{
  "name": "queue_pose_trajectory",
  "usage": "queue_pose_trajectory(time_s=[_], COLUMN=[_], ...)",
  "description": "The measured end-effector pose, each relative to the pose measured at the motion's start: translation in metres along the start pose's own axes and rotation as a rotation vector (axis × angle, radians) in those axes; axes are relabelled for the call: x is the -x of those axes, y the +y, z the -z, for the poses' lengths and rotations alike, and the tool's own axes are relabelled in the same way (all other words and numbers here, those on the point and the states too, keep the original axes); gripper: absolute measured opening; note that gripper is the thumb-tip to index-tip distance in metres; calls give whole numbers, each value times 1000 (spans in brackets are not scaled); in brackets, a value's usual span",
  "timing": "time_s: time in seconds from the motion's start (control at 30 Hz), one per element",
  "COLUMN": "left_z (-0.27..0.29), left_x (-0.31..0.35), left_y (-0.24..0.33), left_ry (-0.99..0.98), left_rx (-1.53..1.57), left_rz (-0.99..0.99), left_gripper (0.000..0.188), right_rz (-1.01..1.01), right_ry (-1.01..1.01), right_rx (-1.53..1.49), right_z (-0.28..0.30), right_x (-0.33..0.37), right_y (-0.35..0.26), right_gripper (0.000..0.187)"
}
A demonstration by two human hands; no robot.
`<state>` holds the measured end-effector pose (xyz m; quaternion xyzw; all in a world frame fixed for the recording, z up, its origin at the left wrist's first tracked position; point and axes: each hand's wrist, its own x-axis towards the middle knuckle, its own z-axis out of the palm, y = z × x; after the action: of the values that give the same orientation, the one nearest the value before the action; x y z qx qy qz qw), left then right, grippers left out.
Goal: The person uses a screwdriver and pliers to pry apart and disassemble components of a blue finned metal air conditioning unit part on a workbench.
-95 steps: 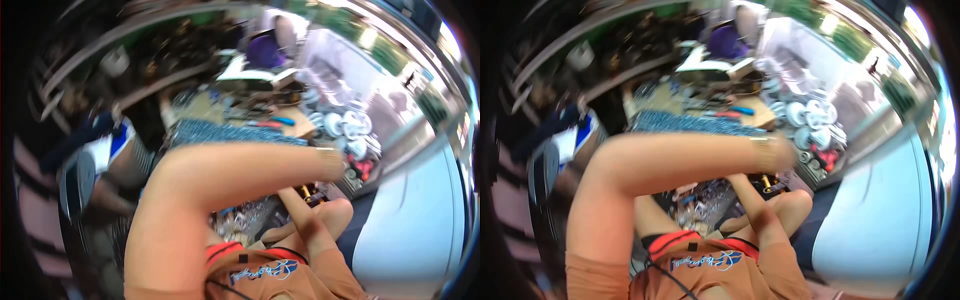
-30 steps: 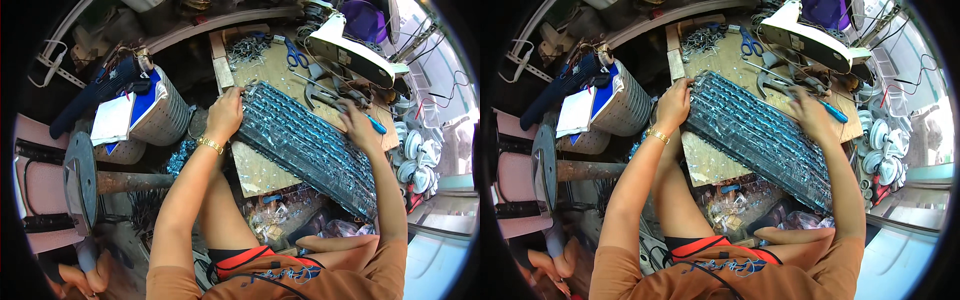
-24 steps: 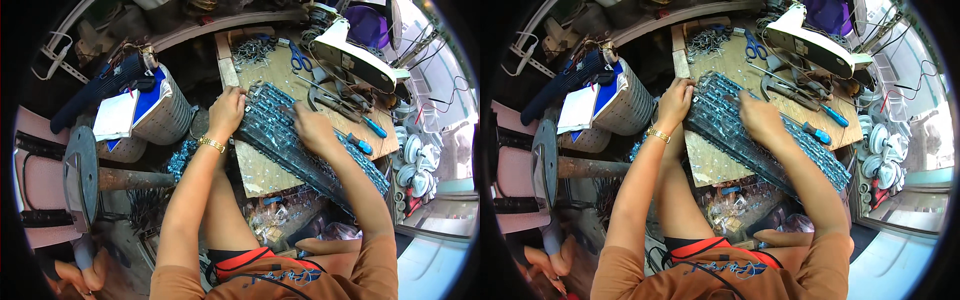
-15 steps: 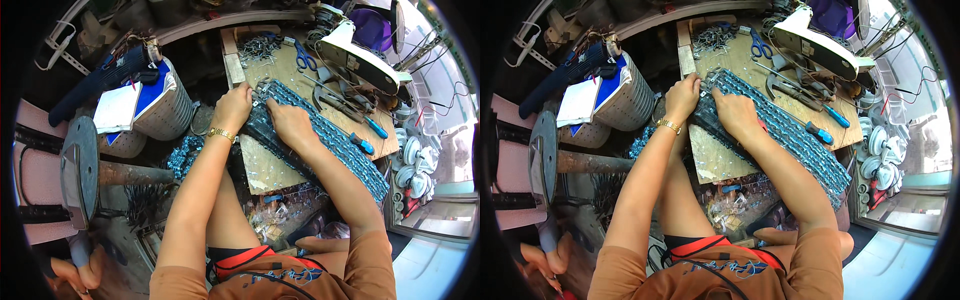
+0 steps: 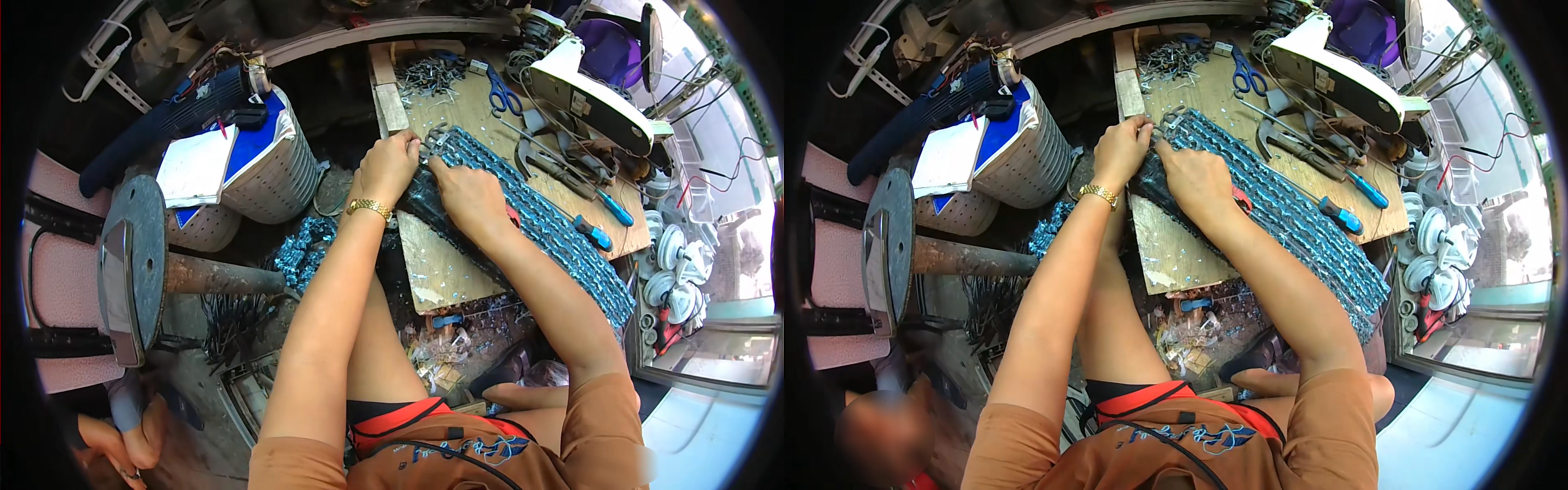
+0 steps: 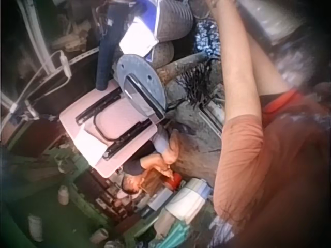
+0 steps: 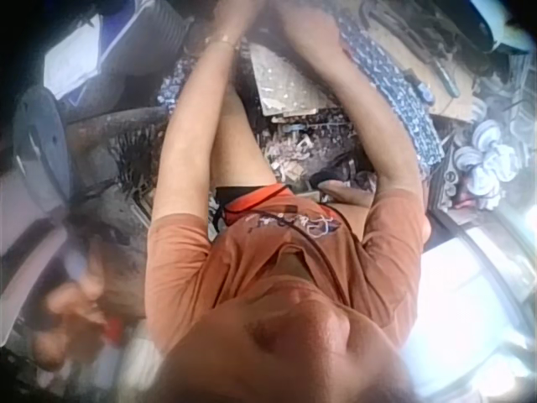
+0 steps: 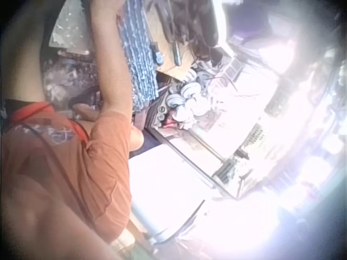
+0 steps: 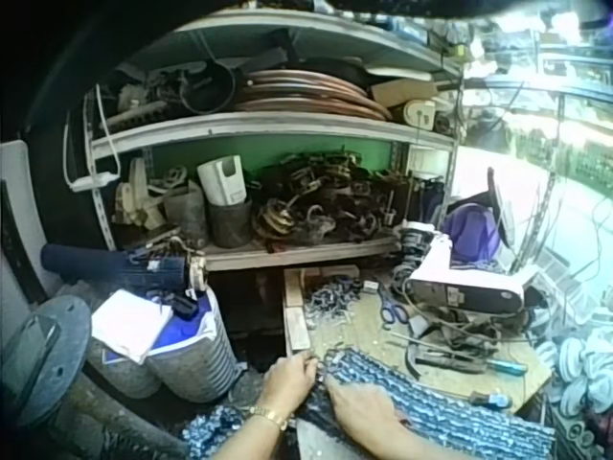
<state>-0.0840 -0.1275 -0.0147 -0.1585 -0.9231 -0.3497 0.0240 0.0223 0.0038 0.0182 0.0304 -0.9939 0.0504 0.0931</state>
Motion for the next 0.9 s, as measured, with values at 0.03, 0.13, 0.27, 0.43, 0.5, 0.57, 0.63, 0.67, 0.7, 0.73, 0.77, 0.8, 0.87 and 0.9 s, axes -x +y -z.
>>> queue_pose_trajectory(time_s=[0.03, 0.13, 0.27, 0.43, 0.5, 0.57, 0.63, 0.67, 0.7, 0.73, 0.77, 0.8, 0.87, 0.9], left_z=[1, -1, -2, -3, -3, -3, -1, -2, -2, -3, -3, -3, -3, -3], left_x=[1, 1, 1, 1, 2, 4, 4, 5, 5, 5, 4, 4, 6, 6], left_y=[0, 4, 4, 5, 6, 8, 10, 10, 10, 11, 12, 12, 12, 10], left_ry=[1, 8, 19, 37, 50, 61, 64, 65, 65, 63, 64, 65, 77, 75], left_rx=[-30, -72, -104, -121, -123, -124, -128, -134, -135, -141, -147, -147, -142, -145], left_rz=[-1, -7, -15, -25, -19, 9, 22, 33, 37, 35, 30, 30, 30, 34], left_gripper=[29, 29, 29, 30, 30, 31, 31, 31, 31, 31, 31, 31, 31, 31], right_rz=[0, 62, 55, 56, 87, 87, 89, 68, 46, 49, 70, 92, 97, 81], right_ry=[-1, 121, 135, 133, 114, 96, 78, 15, -47, -50, -14, 21, 28, -23], right_rx=[0, 41, 54, 63, 88, 84, 78, 71, 64, 62, 70, 78, 73, 61], right_z=[-2, -11, -14, -12, -10, -8, -5, -4, -2, -2, -1, -2, -2, -1], right_x=[1, 6, 5, 1, -1, 2, 3, 3, 4, 6, 9, 11, 12, 13], right_y=[0, 4, 2, -3, 1, 4, 6, 6, 5, 6, 9, 12, 11, 8], right_gripper=[17, 17, 15, 13, 14, 15, 16, 22, 29, 29, 26, 23, 24, 27])
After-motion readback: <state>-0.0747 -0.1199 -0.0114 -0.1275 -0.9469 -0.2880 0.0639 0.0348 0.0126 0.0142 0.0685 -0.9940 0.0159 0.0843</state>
